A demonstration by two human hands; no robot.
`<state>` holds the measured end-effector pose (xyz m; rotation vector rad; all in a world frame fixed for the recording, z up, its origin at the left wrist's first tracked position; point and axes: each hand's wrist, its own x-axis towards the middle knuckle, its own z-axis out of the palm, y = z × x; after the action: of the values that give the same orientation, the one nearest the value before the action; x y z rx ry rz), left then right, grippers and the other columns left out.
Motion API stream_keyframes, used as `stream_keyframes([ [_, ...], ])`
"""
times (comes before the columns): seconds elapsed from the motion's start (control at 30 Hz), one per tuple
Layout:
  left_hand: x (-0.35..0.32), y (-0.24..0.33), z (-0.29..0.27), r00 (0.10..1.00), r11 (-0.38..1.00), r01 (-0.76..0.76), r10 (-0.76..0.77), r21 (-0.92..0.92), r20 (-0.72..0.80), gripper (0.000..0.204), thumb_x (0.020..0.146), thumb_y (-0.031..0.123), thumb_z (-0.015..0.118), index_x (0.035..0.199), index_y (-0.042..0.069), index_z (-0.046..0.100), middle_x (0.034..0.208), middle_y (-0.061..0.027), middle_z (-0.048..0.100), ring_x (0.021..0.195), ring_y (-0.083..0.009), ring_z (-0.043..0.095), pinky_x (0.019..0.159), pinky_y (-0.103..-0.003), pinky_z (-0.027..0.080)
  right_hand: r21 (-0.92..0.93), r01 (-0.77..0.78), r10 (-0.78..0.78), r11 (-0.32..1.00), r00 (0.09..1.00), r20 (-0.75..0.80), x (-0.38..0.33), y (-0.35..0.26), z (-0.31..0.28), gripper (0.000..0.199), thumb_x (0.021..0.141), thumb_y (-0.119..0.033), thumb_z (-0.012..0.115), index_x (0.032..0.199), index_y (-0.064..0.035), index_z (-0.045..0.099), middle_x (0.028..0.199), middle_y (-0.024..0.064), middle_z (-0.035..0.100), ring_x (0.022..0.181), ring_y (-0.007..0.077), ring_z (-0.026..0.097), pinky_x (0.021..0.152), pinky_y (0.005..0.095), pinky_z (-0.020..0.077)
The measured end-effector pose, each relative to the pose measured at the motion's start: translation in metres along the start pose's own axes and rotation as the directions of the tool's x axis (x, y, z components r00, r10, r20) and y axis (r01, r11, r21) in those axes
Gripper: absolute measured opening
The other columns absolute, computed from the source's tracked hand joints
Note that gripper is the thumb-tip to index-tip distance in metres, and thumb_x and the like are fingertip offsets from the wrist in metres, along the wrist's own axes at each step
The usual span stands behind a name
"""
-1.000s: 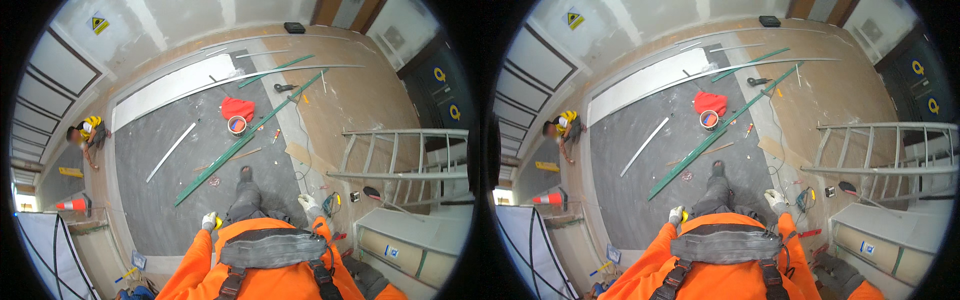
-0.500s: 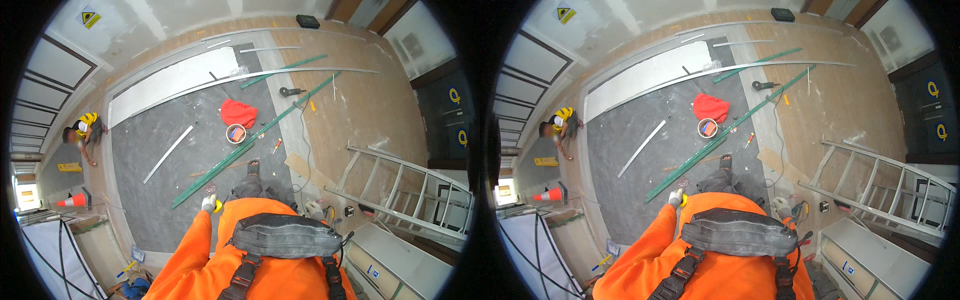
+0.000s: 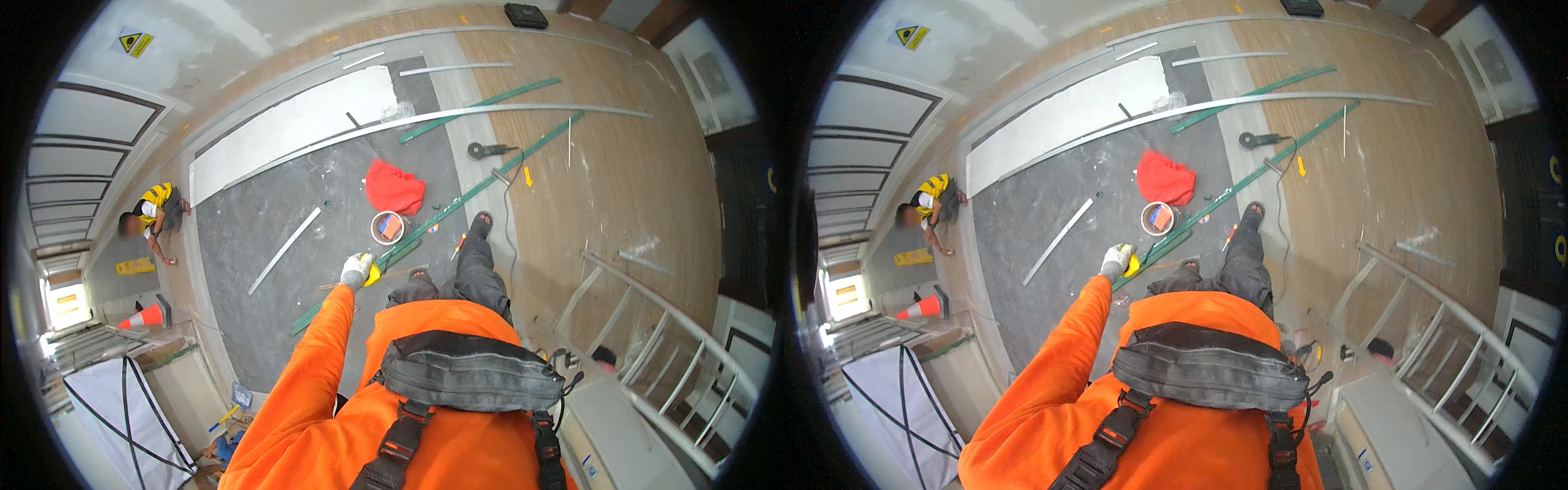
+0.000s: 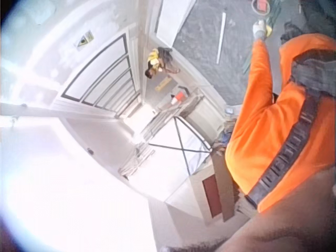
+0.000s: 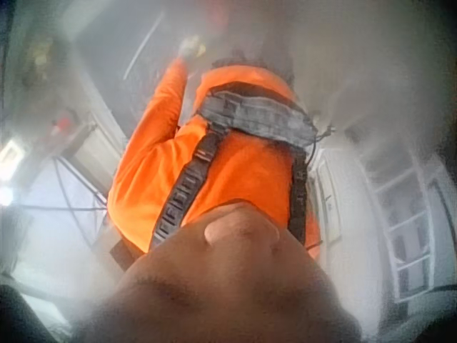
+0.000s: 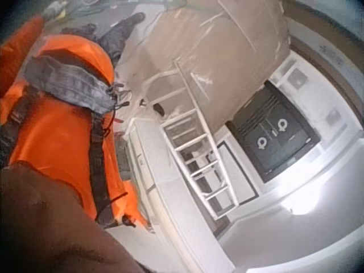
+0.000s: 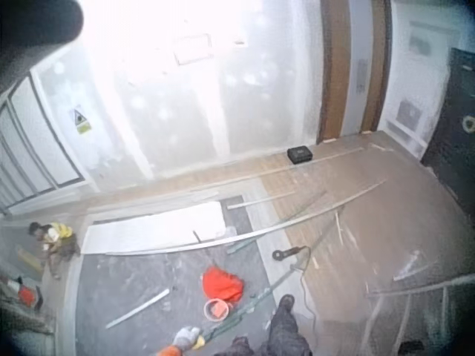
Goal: The person measures a long metal strip with a tape measure and marks it. Then, they use an angle grinder to cut the metal strip at the marked point, producing sparks.
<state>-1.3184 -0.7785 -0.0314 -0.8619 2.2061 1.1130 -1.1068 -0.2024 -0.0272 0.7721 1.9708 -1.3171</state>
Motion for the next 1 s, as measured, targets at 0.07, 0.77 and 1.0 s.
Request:
stream_keyframes([
  [0.07, -0.009, 0.025, 0.022, 1.000, 0.995, 0.012, -0.010, -0.100, 0.019, 0.057, 0.089, 0.048, 0.060, 0.114, -0.002, 0.071, 0.105, -0.0276, 0.073, 0.101, -0.0422, 0.071, 0.087, -0.046, 0.054, -0.032, 0.053, -0.053, 0.998, 0.998, 0.029, 0.034, -0.015, -0.037, 0.037, 0.096, -0.032, 0.066, 0.117, -0.0024, 0.072, 0.091, 0.0059, 0.070, 0.078, 0.0139, 0.062, 0.072, 0.0315, 0.0508],
  [0.77, 0.014, 0.135, 0.076, 0.982, 0.958, 0.107, -0.144, -0.265, -0.124, 0.045, 0.086, 0.036, 0.067, 0.095, -0.008, 0.073, 0.087, -0.0137, 0.072, 0.077, -0.0245, 0.067, 0.071, -0.040, 0.052, -0.205, 0.389, -0.343, 0.898, 0.911, 0.228, 0.291, -0.371, -0.091, 0.035, 0.092, -0.034, 0.072, 0.114, -0.0065, 0.072, 0.107, 0.0151, 0.075, 0.102, 0.0308, 0.070, 0.091, 0.0398, 0.0526],
  [1.0, 0.093, 0.176, 0.044, 0.966, 0.955, 0.221, -0.242, -0.196, -0.091, 0.045, 0.086, 0.037, 0.068, 0.100, -0.005, 0.075, 0.088, -0.0159, 0.073, 0.078, -0.0255, 0.068, 0.073, -0.042, 0.053, -0.281, 0.288, -0.242, 0.915, 0.952, 0.188, 0.345, -0.412, -0.092, 0.039, 0.090, -0.038, 0.069, 0.110, -0.0055, 0.074, 0.111, 0.0202, 0.073, 0.106, 0.0338, 0.069, 0.091, 0.0422, 0.0521],
])
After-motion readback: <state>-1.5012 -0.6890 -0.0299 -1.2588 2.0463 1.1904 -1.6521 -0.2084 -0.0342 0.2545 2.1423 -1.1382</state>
